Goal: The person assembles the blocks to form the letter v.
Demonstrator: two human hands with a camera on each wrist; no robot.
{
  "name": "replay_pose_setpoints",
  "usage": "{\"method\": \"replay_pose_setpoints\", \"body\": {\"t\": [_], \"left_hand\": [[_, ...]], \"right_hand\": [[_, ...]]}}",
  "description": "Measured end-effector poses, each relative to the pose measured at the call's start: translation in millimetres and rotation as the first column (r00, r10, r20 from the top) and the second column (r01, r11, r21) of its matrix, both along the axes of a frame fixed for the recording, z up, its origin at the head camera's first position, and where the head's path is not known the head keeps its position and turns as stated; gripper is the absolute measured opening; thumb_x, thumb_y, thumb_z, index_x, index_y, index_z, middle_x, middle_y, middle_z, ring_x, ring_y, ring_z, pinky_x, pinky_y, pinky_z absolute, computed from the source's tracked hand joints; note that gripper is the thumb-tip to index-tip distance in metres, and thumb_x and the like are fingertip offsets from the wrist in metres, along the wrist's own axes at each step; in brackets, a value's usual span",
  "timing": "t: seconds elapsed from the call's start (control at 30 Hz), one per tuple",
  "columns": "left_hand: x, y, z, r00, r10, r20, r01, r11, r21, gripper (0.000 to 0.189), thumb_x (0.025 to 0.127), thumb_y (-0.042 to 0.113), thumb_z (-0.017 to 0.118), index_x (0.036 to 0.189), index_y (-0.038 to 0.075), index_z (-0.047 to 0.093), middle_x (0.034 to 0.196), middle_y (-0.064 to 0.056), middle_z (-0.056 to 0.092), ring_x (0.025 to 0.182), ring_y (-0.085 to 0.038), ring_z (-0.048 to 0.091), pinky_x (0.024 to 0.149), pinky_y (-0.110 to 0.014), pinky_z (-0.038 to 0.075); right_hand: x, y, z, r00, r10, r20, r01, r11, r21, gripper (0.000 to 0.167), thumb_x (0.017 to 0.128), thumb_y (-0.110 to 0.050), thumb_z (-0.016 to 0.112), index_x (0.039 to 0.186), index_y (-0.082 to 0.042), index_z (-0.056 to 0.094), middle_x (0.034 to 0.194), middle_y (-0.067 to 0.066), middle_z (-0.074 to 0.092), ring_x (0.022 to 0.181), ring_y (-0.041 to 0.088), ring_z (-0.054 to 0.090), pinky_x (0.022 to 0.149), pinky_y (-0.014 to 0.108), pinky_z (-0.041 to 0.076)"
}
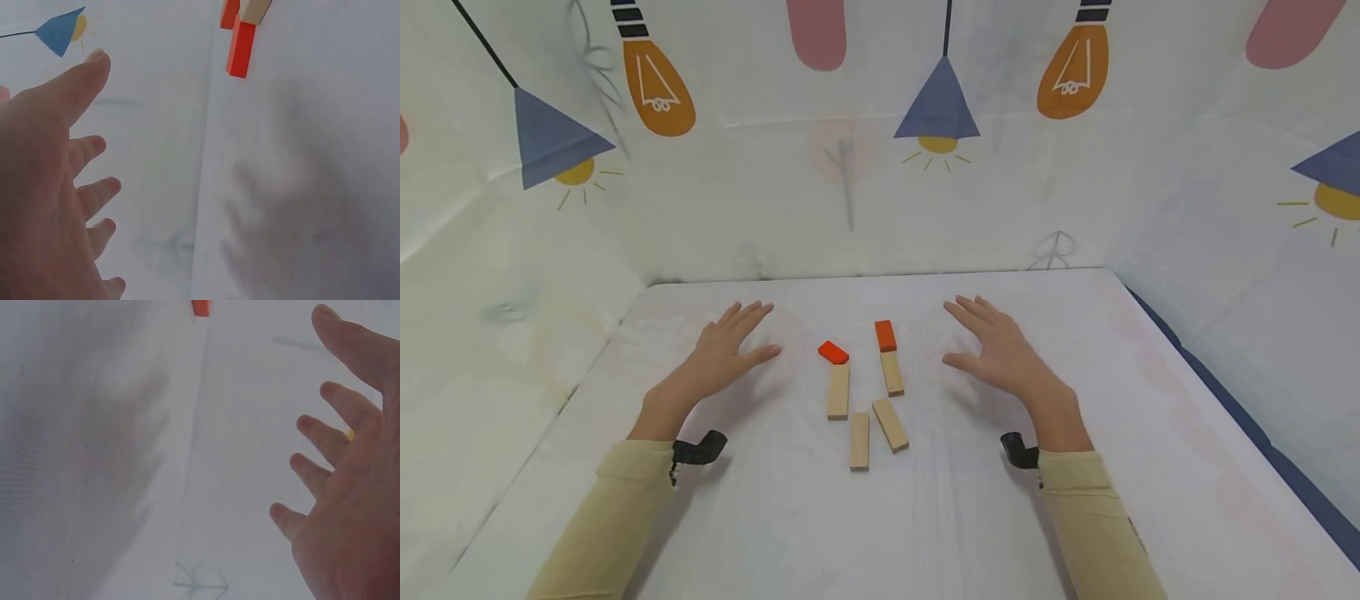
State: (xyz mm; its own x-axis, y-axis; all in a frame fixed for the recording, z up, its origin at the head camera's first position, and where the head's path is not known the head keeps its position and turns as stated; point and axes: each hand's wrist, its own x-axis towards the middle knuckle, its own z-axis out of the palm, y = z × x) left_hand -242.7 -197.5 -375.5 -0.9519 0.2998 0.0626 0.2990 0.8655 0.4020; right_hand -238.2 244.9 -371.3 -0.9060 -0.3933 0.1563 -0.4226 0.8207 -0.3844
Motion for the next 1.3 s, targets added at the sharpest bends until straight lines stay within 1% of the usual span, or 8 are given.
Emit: {"method": "replay_pose_setpoints", "body": {"t": [0.27,0.43,0.53,0.67,0.8,1.0,1.17,1.3], "left_hand": [[2.3,11.3,-3.4,0.999,-0.042,-0.019,0.042,0.999,0.006,0.083,0.09,0.073,0.048,0.158,0.032,0.023,0.167,-0.001,0.02,0.157,-0.031,0.005,0.119,-0.069,0.004],[5.4,19.5,-4.7,0.997,-0.073,-0.018,0.073,0.997,0.024,0.078,0.09,0.07,0.051,0.152,0.025,0.037,0.166,-0.001,0.024,0.157,-0.03,0.007,0.12,-0.067,0.004],[8.2,25.6,-3.6,0.996,-0.086,-0.016,0.086,0.996,0.033,0.073,0.091,0.068,0.053,0.148,0.023,0.042,0.165,0.001,0.026,0.157,-0.029,0.008,0.12,-0.066,0.004],[10.6,34.4,-3.4,0.994,-0.107,-0.016,0.107,0.994,0.034,0.073,0.091,0.066,0.056,0.147,0.022,0.044,0.164,0.0,0.028,0.157,-0.029,0.009,0.12,-0.066,0.004],[11.3,42.8,-7.0,0.991,-0.133,-0.006,0.133,0.991,0.009,0.075,0.089,0.067,0.058,0.148,0.024,0.044,0.163,0.001,0.03,0.157,-0.027,0.01,0.121,-0.065,0.005],[13.4,51.9,-9.1,0.982,-0.187,0.003,0.187,0.982,-0.011,0.076,0.088,0.069,0.057,0.15,0.027,0.043,0.163,0.003,0.031,0.157,-0.025,0.01,0.122,-0.062,0.005],[16.6,58.2,-9.4,0.978,-0.205,0.025,0.206,0.979,-0.012,0.076,0.088,0.069,0.058,0.149,0.026,0.044,0.163,0.003,0.032,0.157,-0.025,0.01,0.123,-0.062,0.004],[18.3,62.2,-11.8,0.973,-0.229,0.026,0.229,0.973,-0.013,0.075,0.087,0.07,0.058,0.147,0.026,0.047,0.162,0.004,0.033,0.157,-0.024,0.011,0.123,-0.061,0.005]], "right_hand": [[1.2,-11.6,-6.3,1.0,0.021,0.02,-0.021,1.0,0.01,0.08,0.09,-0.044,0.07,0.157,-0.024,0.031,0.164,0.006,0.028,0.154,0.037,0.015,0.117,0.067,0.017],[4.5,-20.5,-7.4,0.997,0.042,0.061,-0.041,0.999,-0.017,0.079,0.09,-0.042,0.07,0.157,-0.026,0.031,0.164,0.005,0.028,0.154,0.036,0.014,0.118,0.066,0.018],[6.0,-26.0,-7.2,0.994,0.065,0.085,-0.062,0.997,-0.04,0.079,0.09,-0.041,0.071,0.156,-0.028,0.031,0.165,0.002,0.027,0.155,0.033,0.013,0.118,0.065,0.018],[8.2,-33.1,-6.8,0.991,0.09,0.096,-0.087,0.996,-0.036,0.079,0.089,-0.037,0.072,0.156,-0.029,0.032,0.165,0.0,0.027,0.155,0.032,0.012,0.119,0.064,0.017],[10.2,-39.6,-8.7,0.989,0.106,0.103,-0.105,0.994,-0.008,0.079,0.088,-0.036,0.073,0.155,-0.03,0.033,0.164,-0.002,0.028,0.156,0.031,0.011,0.12,0.063,0.017],[12.5,-47.7,-12.0,0.986,0.131,0.105,-0.135,0.991,0.027,0.078,0.086,-0.037,0.075,0.154,-0.025,0.038,0.163,-0.002,0.031,0.155,0.031,0.014,0.12,0.062,0.018],[14.4,-53.7,-13.6,0.982,0.159,0.107,-0.165,0.985,0.049,0.075,0.086,-0.037,0.075,0.152,-0.023,0.042,0.162,-0.001,0.033,0.155,0.032,0.016,0.119,0.063,0.019],[14.5,-57.4,-13.8,0.978,0.182,0.097,-0.189,0.979,0.071,0.073,0.086,-0.036,0.075,0.151,-0.022,0.044,0.161,0.0,0.036,0.154,0.032,0.018,0.12,0.061,0.019]]}}
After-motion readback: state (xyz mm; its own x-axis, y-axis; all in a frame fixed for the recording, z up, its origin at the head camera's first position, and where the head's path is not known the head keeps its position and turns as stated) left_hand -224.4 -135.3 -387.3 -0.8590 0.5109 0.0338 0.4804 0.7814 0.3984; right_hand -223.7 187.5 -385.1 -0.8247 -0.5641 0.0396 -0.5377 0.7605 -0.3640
